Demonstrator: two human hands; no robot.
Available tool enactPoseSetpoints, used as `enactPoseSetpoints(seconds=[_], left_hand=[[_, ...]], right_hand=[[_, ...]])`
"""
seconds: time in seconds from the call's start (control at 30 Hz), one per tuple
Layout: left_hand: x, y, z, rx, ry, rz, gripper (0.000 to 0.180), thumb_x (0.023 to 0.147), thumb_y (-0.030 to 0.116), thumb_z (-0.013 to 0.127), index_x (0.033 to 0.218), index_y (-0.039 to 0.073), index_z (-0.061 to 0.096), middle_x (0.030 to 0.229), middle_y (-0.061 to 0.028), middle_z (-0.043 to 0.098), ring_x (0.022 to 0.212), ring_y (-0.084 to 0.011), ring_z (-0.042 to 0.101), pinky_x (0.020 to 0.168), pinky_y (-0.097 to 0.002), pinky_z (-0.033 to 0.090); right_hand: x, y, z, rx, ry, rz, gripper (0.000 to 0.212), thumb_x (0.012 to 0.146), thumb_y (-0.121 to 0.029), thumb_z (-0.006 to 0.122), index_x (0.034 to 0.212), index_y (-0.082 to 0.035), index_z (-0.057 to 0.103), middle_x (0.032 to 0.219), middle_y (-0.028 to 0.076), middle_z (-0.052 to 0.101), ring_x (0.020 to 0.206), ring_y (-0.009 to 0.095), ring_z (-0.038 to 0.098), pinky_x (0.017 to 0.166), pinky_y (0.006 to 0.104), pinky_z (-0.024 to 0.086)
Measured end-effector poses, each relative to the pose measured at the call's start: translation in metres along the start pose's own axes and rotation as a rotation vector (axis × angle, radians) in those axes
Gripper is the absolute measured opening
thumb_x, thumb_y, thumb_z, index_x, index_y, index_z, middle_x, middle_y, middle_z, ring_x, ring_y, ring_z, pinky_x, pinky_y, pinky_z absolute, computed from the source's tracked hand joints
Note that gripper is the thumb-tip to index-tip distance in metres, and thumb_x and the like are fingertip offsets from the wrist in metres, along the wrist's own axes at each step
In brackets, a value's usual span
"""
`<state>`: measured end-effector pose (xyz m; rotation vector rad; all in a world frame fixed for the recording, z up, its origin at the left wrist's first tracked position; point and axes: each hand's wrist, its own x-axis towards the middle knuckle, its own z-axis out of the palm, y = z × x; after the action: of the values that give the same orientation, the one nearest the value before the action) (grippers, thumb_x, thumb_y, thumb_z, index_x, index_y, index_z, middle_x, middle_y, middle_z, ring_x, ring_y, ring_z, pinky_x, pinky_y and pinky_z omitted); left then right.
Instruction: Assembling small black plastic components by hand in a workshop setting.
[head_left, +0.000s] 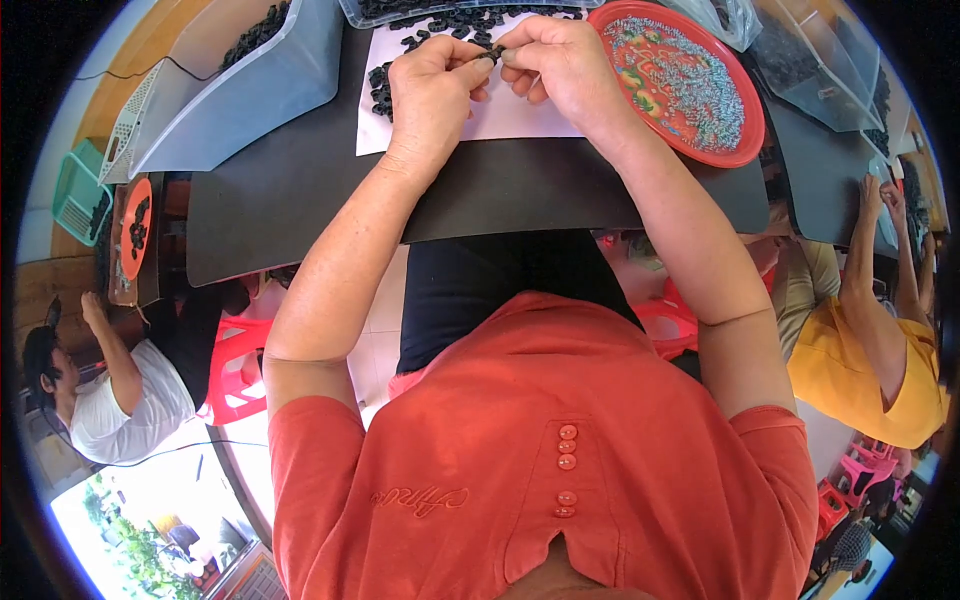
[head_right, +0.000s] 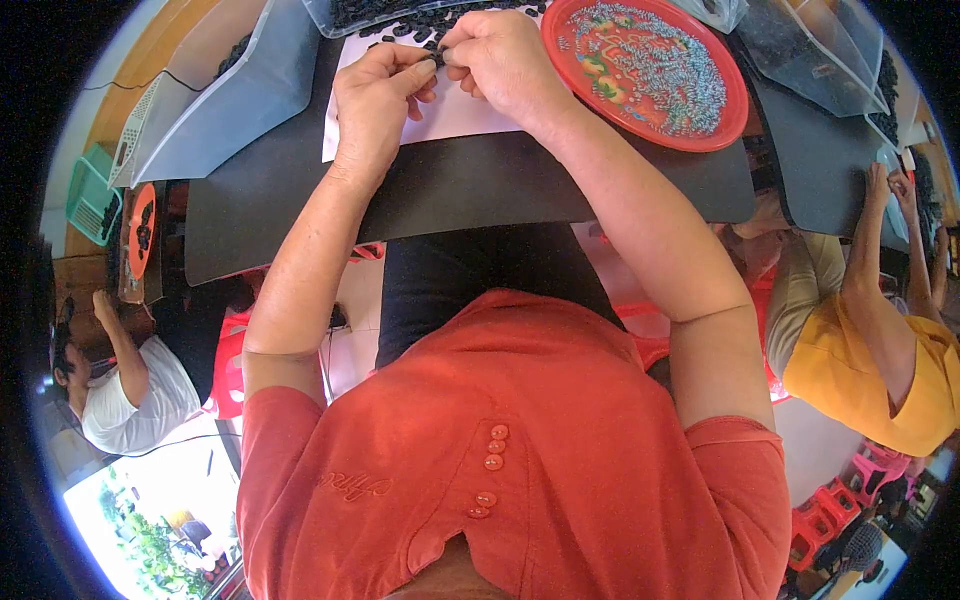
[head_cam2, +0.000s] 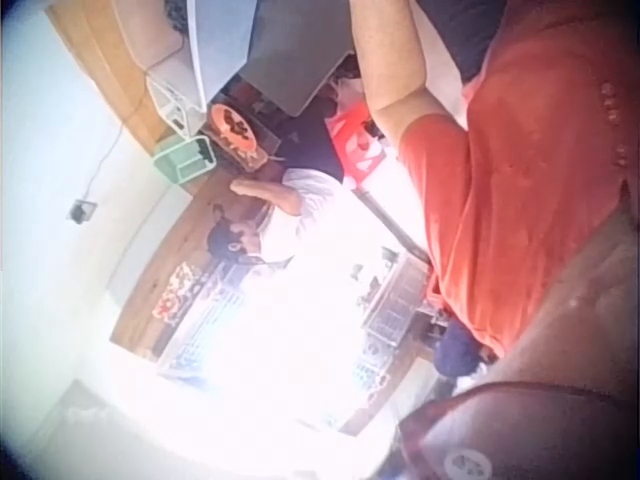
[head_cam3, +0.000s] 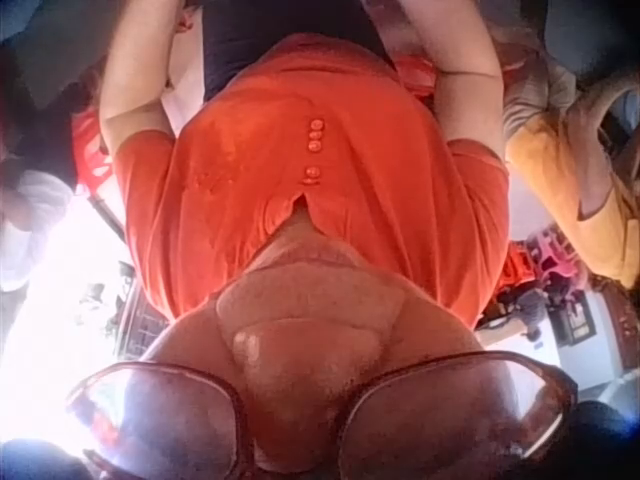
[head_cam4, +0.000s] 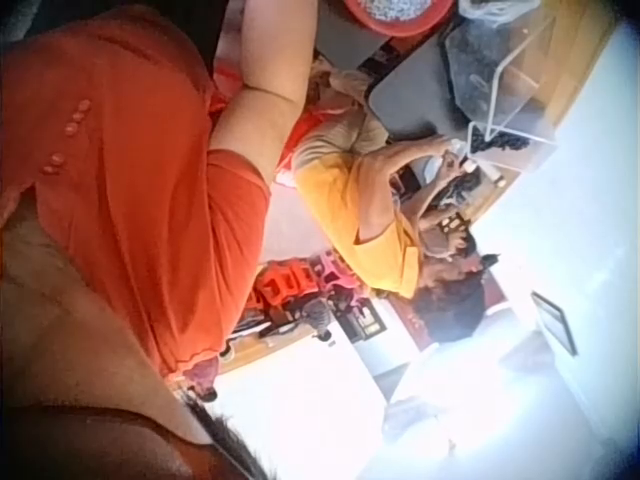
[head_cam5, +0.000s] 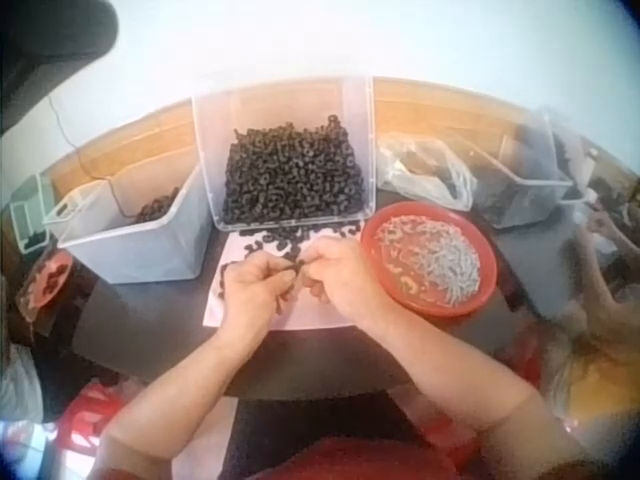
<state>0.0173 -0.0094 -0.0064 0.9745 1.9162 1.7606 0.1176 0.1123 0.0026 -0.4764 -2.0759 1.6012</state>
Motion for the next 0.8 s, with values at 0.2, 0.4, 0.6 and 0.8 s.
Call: enactPoseSetpoints(seconds=[0.2, 0.4, 0.6, 0.8], left_hand=[[0.001, -0.004, 0.000, 0.032, -0.004, 0.039, 0.006, 0.085, 0.002, 0.064, 0.089, -0.003, 0.065, 0.072, -0.0051, 0.064, 0.060, -0.0095, 0.059, 0.047, -0.0212, 0.042], [0.001, -0.005, 0.002, 0.072, 0.013, 0.093, 0.005, 0.084, 0.002, 0.064, 0.087, -0.002, 0.065, 0.072, -0.0051, 0.064, 0.059, -0.0094, 0.060, 0.047, -0.0211, 0.043], [-0.004, -0.005, 0.003, 0.197, 0.056, 0.167, 0.006, 0.083, 0.003, 0.065, 0.087, -0.001, 0.066, 0.072, -0.0045, 0.065, 0.060, -0.0086, 0.059, 0.049, -0.0218, 0.044], [-0.003, -0.010, 0.004, 0.201, 0.091, 0.291, 0.007, 0.081, 0.002, 0.065, 0.086, -0.003, 0.066, 0.071, -0.0054, 0.065, 0.058, -0.0102, 0.058, 0.053, -0.0240, 0.047]], right_hand=[[0.001, 0.005, 0.000, -0.004, 0.024, -0.015, 0.014, 0.085, -0.009, 0.057, 0.090, -0.002, 0.068, 0.071, 0.003, 0.065, 0.061, 0.007, 0.059, 0.052, 0.0212, 0.045], [0.001, 0.010, 0.007, -0.076, 0.071, -0.108, 0.013, 0.083, -0.008, 0.057, 0.086, 0.000, 0.067, 0.066, 0.004, 0.064, 0.057, 0.007, 0.056, 0.050, 0.0217, 0.044], [-0.005, 0.013, 0.016, -0.371, 0.237, -0.381, 0.013, 0.077, -0.010, 0.059, 0.083, 0.000, 0.065, 0.067, 0.018, 0.063, 0.065, 0.034, 0.064, 0.063, 0.0409, 0.050], [-0.004, 0.016, 0.020, -0.508, 0.314, -0.570, 0.009, 0.075, -0.008, 0.058, 0.079, -0.001, 0.062, 0.071, 0.017, 0.063, 0.068, 0.035, 0.063, 0.061, 0.0440, 0.050]])
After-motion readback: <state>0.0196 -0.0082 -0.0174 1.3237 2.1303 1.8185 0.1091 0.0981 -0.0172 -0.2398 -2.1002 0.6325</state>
